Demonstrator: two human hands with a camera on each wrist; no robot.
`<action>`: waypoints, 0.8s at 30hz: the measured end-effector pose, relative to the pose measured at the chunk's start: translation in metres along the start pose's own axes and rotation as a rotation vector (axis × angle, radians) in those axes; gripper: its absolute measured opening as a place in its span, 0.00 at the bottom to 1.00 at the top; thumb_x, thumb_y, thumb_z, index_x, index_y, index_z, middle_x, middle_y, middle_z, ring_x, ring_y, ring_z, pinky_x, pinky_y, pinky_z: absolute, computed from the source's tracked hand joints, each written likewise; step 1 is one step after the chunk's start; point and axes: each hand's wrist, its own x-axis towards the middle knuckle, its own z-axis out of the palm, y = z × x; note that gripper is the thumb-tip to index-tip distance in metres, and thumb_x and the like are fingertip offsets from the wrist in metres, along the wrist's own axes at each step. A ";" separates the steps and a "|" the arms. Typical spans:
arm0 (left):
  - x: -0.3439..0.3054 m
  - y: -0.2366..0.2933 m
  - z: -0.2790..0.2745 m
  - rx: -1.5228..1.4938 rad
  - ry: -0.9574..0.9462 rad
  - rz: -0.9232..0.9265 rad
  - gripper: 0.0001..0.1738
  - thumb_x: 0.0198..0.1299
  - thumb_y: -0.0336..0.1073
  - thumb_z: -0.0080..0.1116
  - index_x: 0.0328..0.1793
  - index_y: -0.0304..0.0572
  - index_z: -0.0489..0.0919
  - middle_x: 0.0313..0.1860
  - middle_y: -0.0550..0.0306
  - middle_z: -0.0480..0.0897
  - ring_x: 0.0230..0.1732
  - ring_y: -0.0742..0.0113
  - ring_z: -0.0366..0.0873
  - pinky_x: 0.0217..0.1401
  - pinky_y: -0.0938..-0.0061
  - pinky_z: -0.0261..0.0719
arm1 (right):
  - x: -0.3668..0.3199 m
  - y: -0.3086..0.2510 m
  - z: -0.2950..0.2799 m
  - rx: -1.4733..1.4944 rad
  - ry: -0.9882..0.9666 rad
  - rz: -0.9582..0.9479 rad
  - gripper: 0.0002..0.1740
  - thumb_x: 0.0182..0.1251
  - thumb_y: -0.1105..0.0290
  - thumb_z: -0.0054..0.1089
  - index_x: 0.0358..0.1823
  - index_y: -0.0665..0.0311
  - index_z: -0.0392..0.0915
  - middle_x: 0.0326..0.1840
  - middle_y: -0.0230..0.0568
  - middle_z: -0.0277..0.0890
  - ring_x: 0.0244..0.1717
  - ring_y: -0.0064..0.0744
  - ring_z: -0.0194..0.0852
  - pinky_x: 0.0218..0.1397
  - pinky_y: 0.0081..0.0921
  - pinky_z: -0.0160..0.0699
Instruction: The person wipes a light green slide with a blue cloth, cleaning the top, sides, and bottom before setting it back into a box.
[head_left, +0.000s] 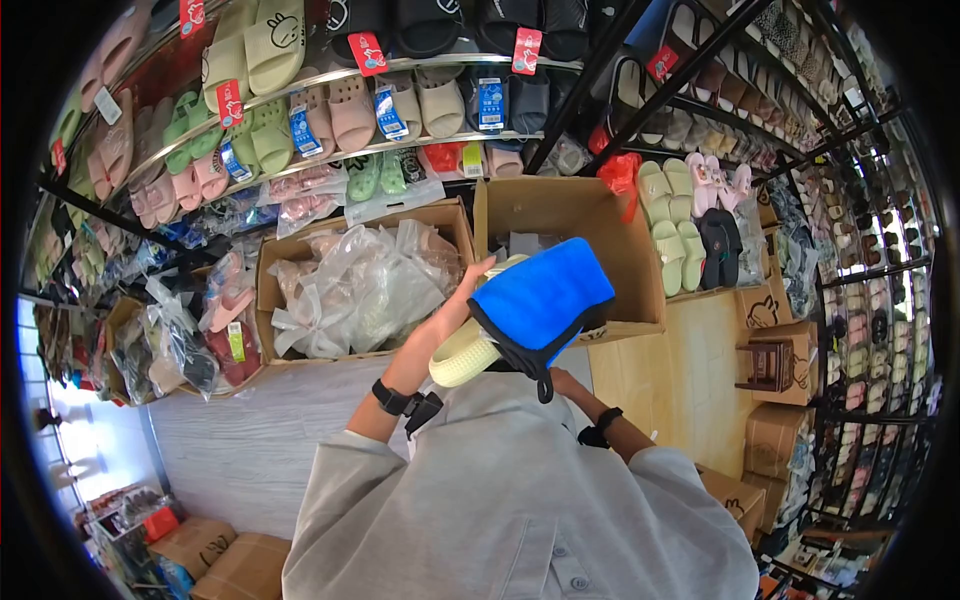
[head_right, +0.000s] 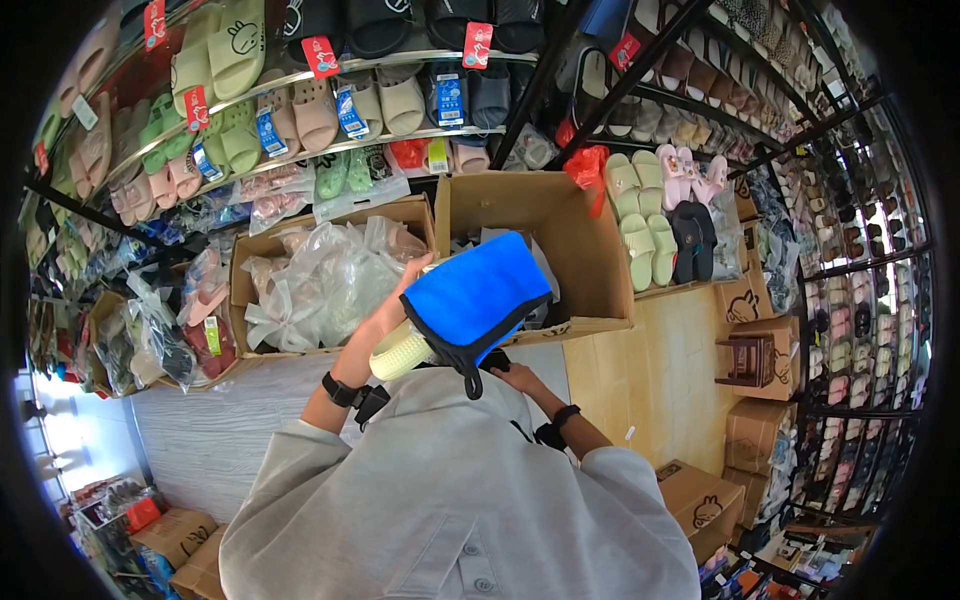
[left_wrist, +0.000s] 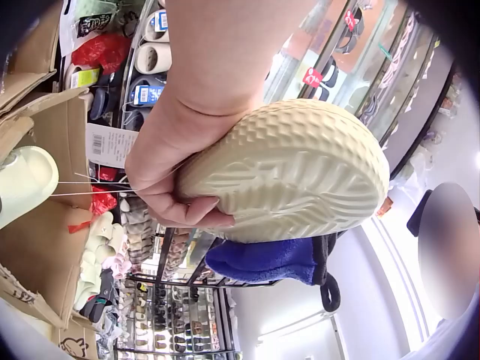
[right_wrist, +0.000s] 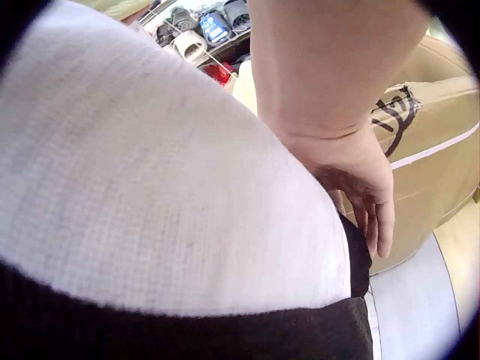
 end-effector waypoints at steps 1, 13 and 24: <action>0.001 -0.002 -0.003 -0.002 -0.001 0.004 0.49 0.67 0.77 0.64 0.78 0.45 0.81 0.72 0.48 0.86 0.64 0.53 0.84 0.73 0.57 0.81 | -0.007 -0.005 -0.002 -0.045 0.006 -0.033 0.49 0.72 0.27 0.59 0.61 0.75 0.86 0.56 0.71 0.88 0.61 0.65 0.88 0.66 0.53 0.86; 0.003 -0.006 0.006 0.032 -0.003 -0.034 0.49 0.67 0.79 0.63 0.75 0.43 0.82 0.70 0.49 0.86 0.62 0.54 0.85 0.71 0.57 0.83 | -0.194 -0.168 -0.131 -0.303 0.815 -0.972 0.27 0.67 0.55 0.81 0.61 0.56 0.82 0.57 0.46 0.84 0.58 0.51 0.86 0.64 0.46 0.85; 0.004 -0.019 0.031 0.157 0.064 -0.067 0.46 0.74 0.76 0.53 0.77 0.44 0.81 0.68 0.48 0.87 0.64 0.55 0.87 0.69 0.59 0.87 | -0.260 -0.246 -0.215 -0.491 1.046 -0.934 0.48 0.49 0.65 0.79 0.78 0.59 0.78 0.84 0.53 0.70 0.83 0.55 0.70 0.80 0.52 0.75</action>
